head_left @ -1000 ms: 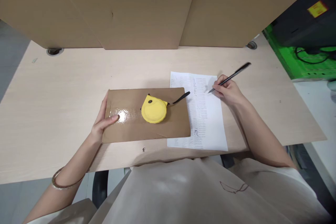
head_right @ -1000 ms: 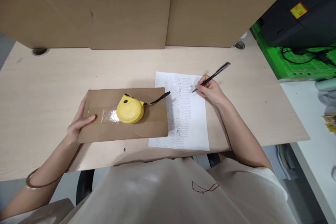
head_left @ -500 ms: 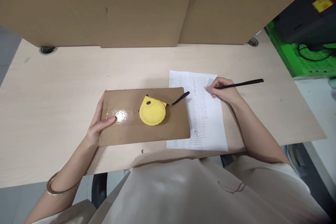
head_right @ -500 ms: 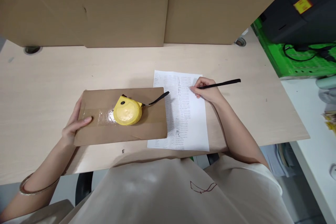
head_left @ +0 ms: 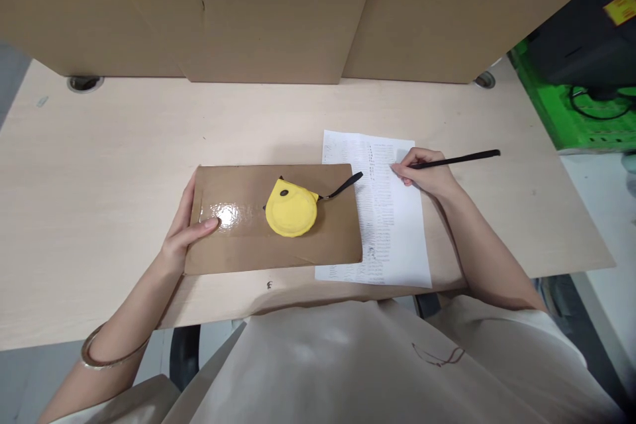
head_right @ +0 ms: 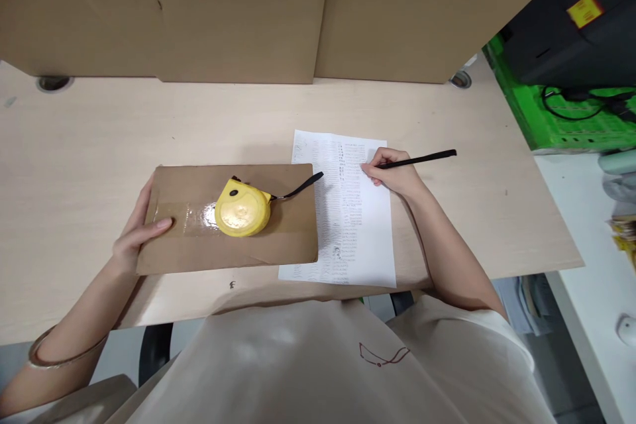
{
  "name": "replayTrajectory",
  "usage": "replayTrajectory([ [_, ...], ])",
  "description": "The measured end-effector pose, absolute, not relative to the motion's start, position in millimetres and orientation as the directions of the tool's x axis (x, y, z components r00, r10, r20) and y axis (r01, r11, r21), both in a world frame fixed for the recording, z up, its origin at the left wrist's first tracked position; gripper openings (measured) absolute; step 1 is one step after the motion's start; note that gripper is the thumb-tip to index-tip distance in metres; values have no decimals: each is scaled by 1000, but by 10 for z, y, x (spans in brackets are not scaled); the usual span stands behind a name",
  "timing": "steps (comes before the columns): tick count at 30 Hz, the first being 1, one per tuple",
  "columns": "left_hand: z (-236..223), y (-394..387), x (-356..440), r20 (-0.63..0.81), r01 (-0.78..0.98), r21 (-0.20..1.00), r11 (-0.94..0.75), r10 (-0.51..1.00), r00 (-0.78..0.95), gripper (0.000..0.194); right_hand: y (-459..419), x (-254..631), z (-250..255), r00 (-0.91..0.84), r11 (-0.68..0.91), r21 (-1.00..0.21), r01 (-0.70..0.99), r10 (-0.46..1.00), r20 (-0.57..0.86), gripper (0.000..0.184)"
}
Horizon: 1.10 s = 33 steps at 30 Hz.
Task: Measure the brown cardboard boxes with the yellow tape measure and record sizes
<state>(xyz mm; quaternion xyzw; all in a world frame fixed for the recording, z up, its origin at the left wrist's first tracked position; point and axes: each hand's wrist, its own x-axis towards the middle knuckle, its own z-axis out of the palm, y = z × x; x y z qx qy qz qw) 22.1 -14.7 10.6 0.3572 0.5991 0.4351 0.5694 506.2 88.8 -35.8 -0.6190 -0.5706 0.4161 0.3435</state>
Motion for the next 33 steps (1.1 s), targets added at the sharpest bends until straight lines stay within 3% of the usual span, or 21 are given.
replayTrajectory([
  [7,99,-142,228,-353,-28,936,352,930,-104,84,901,5109,-400,-22,-97,-904,417,993,-117,47],
  [17,62,-142,144,-380,-7,925,381,923,-54,100,907,5134,-431,-23,-86,-912,401,994,-104,55],
  [22,-25,-129,73,-352,3,936,352,936,-14,90,937,5182,-494,-26,-89,-904,417,994,-110,66],
  [33,-73,-140,93,-329,-26,944,328,943,-58,90,930,5182,-515,19,-95,-905,415,995,-96,62],
])
